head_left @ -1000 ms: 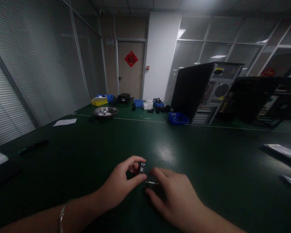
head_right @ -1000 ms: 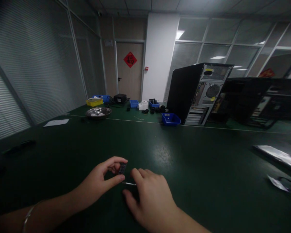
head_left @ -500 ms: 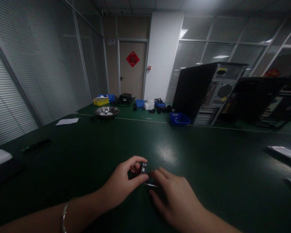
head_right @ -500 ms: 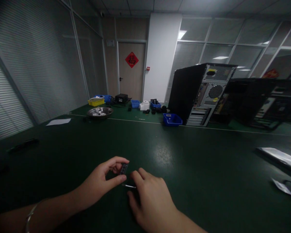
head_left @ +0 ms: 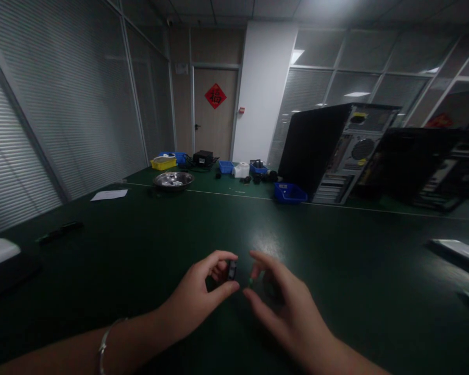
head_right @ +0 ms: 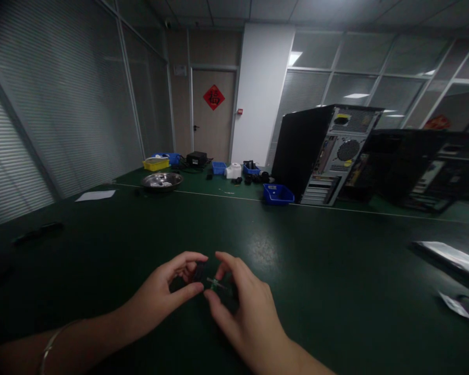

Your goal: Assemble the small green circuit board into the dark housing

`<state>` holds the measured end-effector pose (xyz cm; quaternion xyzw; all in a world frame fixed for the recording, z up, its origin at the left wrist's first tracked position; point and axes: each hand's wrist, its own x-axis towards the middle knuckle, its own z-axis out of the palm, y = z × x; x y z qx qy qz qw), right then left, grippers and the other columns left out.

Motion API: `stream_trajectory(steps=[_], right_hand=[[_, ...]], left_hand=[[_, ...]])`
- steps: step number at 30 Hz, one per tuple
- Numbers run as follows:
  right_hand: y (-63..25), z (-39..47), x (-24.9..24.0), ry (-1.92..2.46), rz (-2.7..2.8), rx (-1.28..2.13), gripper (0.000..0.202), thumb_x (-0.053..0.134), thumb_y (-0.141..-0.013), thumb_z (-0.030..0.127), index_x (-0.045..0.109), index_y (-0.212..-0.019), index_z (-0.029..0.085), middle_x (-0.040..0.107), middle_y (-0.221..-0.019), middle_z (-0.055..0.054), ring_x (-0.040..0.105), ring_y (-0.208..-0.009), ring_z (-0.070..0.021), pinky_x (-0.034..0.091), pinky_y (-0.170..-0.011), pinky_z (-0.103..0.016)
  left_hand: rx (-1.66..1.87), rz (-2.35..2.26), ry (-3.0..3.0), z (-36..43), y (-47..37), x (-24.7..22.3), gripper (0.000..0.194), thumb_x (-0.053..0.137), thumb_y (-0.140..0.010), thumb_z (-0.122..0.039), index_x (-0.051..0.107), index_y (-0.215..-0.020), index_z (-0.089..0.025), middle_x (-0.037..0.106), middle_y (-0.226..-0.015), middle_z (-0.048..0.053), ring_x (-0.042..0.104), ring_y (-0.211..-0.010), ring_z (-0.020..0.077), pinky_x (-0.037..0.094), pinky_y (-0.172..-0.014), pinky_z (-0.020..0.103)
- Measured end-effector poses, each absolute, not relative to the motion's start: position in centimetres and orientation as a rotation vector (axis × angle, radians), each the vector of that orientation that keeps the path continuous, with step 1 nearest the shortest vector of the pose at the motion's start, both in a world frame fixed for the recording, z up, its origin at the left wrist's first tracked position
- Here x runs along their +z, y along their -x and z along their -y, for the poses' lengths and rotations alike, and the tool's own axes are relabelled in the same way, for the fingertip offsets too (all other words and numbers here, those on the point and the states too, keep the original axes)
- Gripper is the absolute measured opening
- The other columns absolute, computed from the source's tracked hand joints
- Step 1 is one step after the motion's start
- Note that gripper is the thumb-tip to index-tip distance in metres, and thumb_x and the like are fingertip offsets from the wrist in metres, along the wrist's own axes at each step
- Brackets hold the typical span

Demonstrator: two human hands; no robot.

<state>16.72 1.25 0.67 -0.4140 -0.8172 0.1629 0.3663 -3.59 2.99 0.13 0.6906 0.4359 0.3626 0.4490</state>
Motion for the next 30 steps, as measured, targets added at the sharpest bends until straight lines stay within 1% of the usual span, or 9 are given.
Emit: stream_trajectory(steps=[2,4,9,13,19,22,27,30], right_hand=[[-16.7,-1.1,0.7,0.993,2.068,0.372,0.05,0.057,-0.085,0.019,0.038,-0.13,0.027,0.061,-0.101,-0.004,0.062,-0.085,-0.015,0.052,-0.073,-0.025],[-16.7,-0.9,0.5,0.952,2.052,0.338,0.05,0.057,-0.085,0.019,0.037,-0.131,0.028,0.061,-0.099,-0.003,0.062,-0.085,-0.015,0.052,-0.073,-0.025],[-16.7,-0.7,-0.3,0.931,2.099,0.322,0.056,0.061,-0.084,0.023,0.035,-0.132,0.029,0.061,-0.101,-0.003,0.062,-0.088,-0.0165,0.052,-0.077,-0.028],[-16.6,-0.5,-0.4,0.935,2.124,0.284,0.057,0.062,-0.083,0.023,0.035,-0.132,0.028,0.063,-0.101,-0.003,0.063,-0.088,-0.0173,0.052,-0.077,-0.028],[-16.5,-0.5,0.0,0.913,2.149,0.256,0.055,0.06,-0.085,0.025,0.034,-0.133,0.028,0.063,-0.101,-0.004,0.064,-0.088,-0.0172,0.053,-0.075,-0.028],[-16.6,-0.5,0.0,0.919,2.162,0.25,0.055,0.06,-0.085,0.025,0.034,-0.133,0.027,0.063,-0.101,-0.004,0.064,-0.088,-0.017,0.054,-0.075,-0.027],[-16.7,-0.6,-0.5,0.934,2.192,0.154,0.057,0.058,-0.085,0.025,0.032,-0.135,0.026,0.064,-0.104,-0.006,0.063,-0.092,-0.0193,0.054,-0.077,-0.03],[-16.9,-0.6,-0.7,0.927,2.199,0.147,0.057,0.057,-0.086,0.025,0.031,-0.137,0.026,0.064,-0.105,-0.007,0.063,-0.092,-0.0189,0.054,-0.077,-0.029]], left_hand=[[0.893,-1.026,-1.762,-2.5,3.4,0.1,0.037,0.065,-0.08,-0.022,0.057,-0.116,-0.023,0.062,-0.099,0.002,0.057,-0.093,0.0179,0.043,-0.085,0.031],[0.87,-0.953,-1.787,-2.0,3.2,0.2,0.036,0.066,-0.079,-0.021,0.058,-0.115,-0.023,0.062,-0.097,0.001,0.057,-0.089,0.017,0.044,-0.082,0.03],[0.832,-0.854,-1.758,-1.6,2.9,0.1,0.038,0.073,-0.075,-0.027,0.06,-0.11,-0.021,0.059,-0.086,0.0,0.053,-0.077,0.0147,0.043,-0.07,0.026],[0.853,-0.807,-1.674,-1.8,2.8,-0.2,0.039,0.076,-0.073,-0.028,0.06,-0.107,-0.018,0.057,-0.082,-0.001,0.053,-0.075,0.0139,0.043,-0.071,0.027],[0.822,-0.775,-1.6,-1.7,2.8,-0.2,0.044,0.078,-0.069,-0.024,0.059,-0.108,-0.016,0.059,-0.082,0.0,0.057,-0.076,0.015,0.045,-0.072,0.029],[0.831,-0.788,-1.607,-1.7,2.8,-0.1,0.043,0.079,-0.069,-0.023,0.06,-0.107,-0.017,0.059,-0.08,-0.001,0.056,-0.075,0.0143,0.044,-0.071,0.028],[0.83,-0.828,-1.6,-1.7,2.8,0.0,0.042,0.079,-0.068,-0.021,0.061,-0.105,-0.017,0.057,-0.078,-0.002,0.054,-0.073,0.0132,0.043,-0.07,0.027],[0.843,-0.827,-1.595,-1.7,2.8,0.0,0.042,0.079,-0.067,-0.022,0.061,-0.105,-0.017,0.056,-0.078,-0.002,0.053,-0.073,0.0127,0.043,-0.07,0.027]])
